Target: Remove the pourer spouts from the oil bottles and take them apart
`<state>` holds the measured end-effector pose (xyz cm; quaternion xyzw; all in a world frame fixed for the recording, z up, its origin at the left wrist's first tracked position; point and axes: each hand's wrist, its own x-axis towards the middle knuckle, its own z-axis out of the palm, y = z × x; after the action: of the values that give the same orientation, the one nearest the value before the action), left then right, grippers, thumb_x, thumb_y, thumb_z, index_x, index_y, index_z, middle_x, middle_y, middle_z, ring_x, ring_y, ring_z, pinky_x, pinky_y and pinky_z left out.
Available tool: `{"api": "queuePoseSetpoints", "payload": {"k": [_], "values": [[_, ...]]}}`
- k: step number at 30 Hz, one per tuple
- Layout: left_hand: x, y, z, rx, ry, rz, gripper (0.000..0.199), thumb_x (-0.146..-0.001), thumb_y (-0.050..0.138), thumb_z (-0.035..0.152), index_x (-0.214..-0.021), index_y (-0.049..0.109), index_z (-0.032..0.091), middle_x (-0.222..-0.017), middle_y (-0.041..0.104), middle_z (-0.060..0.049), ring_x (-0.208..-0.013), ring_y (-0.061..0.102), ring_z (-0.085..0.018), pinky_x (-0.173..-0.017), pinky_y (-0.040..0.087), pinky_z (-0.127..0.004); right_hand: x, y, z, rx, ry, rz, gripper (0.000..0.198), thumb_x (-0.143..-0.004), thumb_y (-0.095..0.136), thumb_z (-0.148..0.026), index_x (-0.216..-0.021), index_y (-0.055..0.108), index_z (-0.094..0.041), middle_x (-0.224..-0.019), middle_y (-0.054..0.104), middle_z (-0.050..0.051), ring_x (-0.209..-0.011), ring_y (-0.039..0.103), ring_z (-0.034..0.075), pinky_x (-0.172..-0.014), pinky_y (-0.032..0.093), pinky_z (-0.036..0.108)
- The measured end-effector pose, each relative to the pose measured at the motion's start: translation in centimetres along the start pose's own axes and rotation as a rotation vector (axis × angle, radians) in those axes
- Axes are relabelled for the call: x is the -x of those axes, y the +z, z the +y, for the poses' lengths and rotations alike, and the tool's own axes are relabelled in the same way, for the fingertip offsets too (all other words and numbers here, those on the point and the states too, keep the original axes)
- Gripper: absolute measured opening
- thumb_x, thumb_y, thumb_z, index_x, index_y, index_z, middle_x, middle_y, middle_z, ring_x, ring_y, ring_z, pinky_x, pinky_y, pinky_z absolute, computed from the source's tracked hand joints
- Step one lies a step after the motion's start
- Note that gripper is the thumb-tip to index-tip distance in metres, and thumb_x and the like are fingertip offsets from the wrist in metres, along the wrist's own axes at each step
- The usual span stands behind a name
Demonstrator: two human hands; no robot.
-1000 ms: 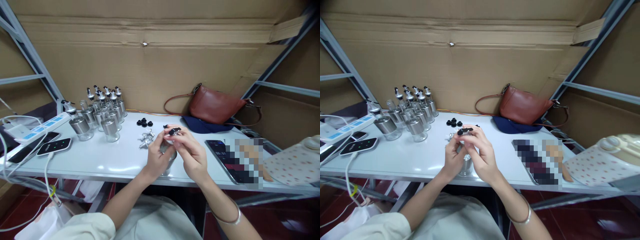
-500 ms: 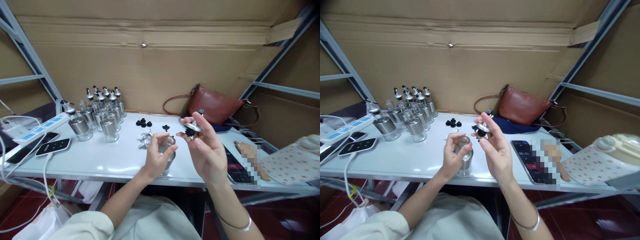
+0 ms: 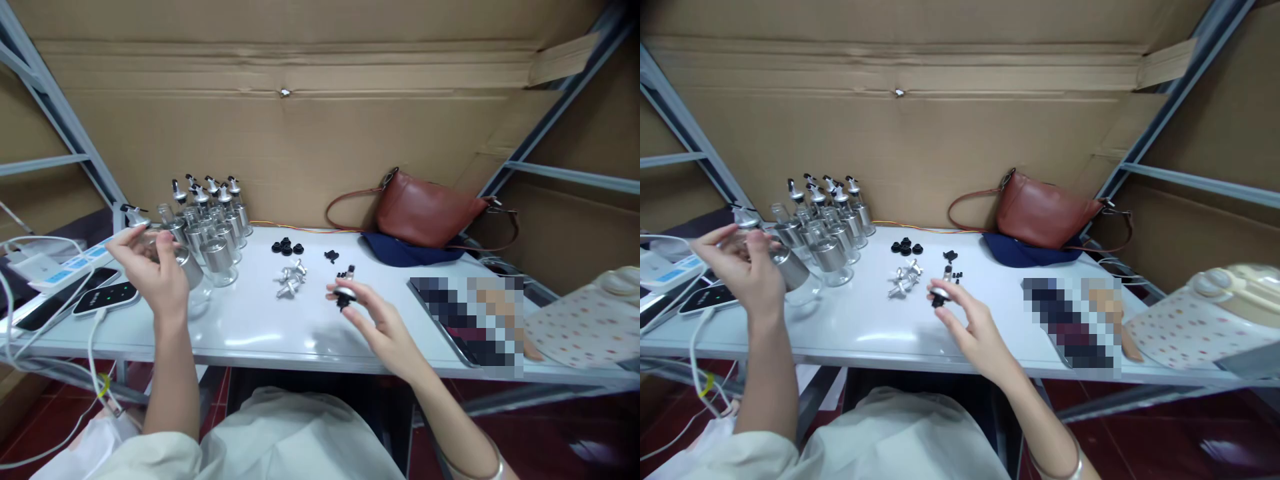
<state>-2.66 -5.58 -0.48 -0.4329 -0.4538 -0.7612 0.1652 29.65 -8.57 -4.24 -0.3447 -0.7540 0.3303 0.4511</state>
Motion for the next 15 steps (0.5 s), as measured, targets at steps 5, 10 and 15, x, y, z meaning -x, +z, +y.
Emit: {"api": "queuePoseSetpoints", "payload": {"k": [5,10,15], "values": [[-1.5,0.0,-3.9,-0.297,-0.091,-0.103,0.017,-0.087,0.049,0.01,-0.103,0.044,0.013,-0.078,0.054,0.002,-0.066,0.057,-0.01,-0.068,0.045,-0.024,1.0,1.2,1.0,0.154,0.066,-0.118,0.035,-0.093,0.046,-0.034,-0.127,0.049,-0.025,-0.119,0.063,0.008,-0.11,0.059,0.022,-0.097,0.045,0.041],[-1.8,0.3,-5.2,-0.395,-0.139,-0.202,0.016,-0.09,0.046,0.009,-0.105,0.043,0.013,-0.079,0.052,0.002,-0.07,0.056,-0.01,-0.071,0.043,-0.023,0.7,1.7,1.2,0.15,-0.007,-0.164,0.026,-0.094,0.044,-0.03,-0.118,0.053,-0.025,-0.118,0.06,0.008,-0.11,0.057,0.019,-0.095,0.046,0.035],[-2.0,0.5,-7.5,-0.349,-0.206,-0.238,0.017,-0.087,0.055,0.011,-0.101,0.047,0.015,-0.078,0.053,0.002,-0.072,0.055,-0.012,-0.077,0.041,-0.026,0.6,2.0,1.6,0.136,-0.036,-0.175,0.025,-0.094,0.043,-0.028,-0.116,0.055,-0.024,-0.115,0.06,0.008,-0.107,0.058,0.019,-0.092,0.049,0.035]]}}
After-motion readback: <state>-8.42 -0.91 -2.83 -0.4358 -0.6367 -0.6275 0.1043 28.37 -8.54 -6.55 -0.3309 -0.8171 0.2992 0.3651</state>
